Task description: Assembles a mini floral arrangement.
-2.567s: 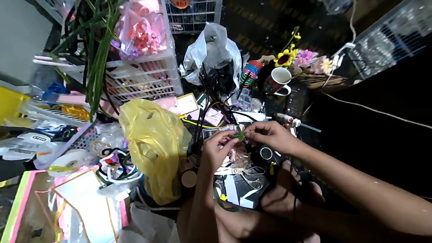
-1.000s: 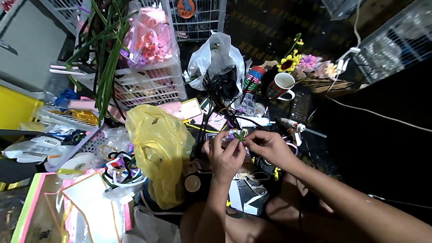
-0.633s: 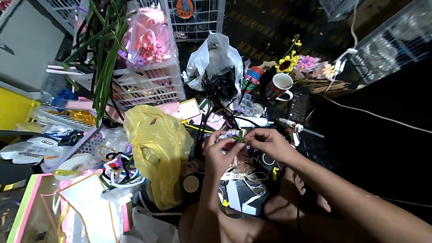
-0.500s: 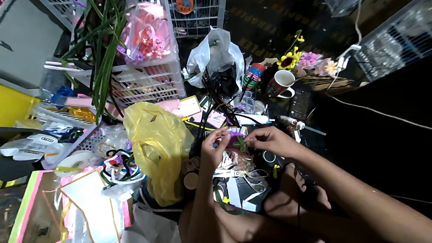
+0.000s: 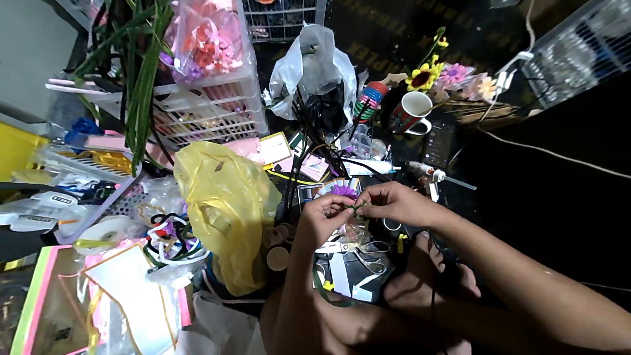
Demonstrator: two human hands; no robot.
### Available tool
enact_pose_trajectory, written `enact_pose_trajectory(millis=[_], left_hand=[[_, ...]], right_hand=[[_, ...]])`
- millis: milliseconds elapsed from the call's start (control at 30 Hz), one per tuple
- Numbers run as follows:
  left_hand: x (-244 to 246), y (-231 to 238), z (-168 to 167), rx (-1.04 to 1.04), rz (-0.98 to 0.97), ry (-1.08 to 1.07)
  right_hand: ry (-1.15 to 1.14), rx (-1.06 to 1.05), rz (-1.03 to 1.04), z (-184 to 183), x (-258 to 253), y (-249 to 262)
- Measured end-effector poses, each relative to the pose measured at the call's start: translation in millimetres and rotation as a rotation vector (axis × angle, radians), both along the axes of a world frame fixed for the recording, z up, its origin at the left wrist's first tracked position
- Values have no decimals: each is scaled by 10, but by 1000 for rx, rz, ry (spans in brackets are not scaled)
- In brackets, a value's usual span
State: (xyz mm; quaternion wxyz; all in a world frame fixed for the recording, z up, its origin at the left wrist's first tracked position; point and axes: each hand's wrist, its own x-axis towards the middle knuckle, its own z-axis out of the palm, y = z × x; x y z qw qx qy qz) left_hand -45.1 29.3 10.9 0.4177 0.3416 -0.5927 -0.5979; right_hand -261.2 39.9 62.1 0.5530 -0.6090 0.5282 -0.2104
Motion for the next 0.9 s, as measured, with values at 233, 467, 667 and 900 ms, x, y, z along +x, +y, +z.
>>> enact_pose_trajectory(millis=[233,467,667,900], left_hand=[[15,-25,-14,6,-156,-291],[-39,-5,-22,-106,-222,-427],[-108,32,-49,-8,-47,-448],[-115,-35,-161,222,57,-192]], right_hand=[[413,-211,232,87,90,65],[86,216,78,-109,-51,-31],[-201,391,-183,-281,-28,10],[-179,380,-251,-318,-26,-24]])
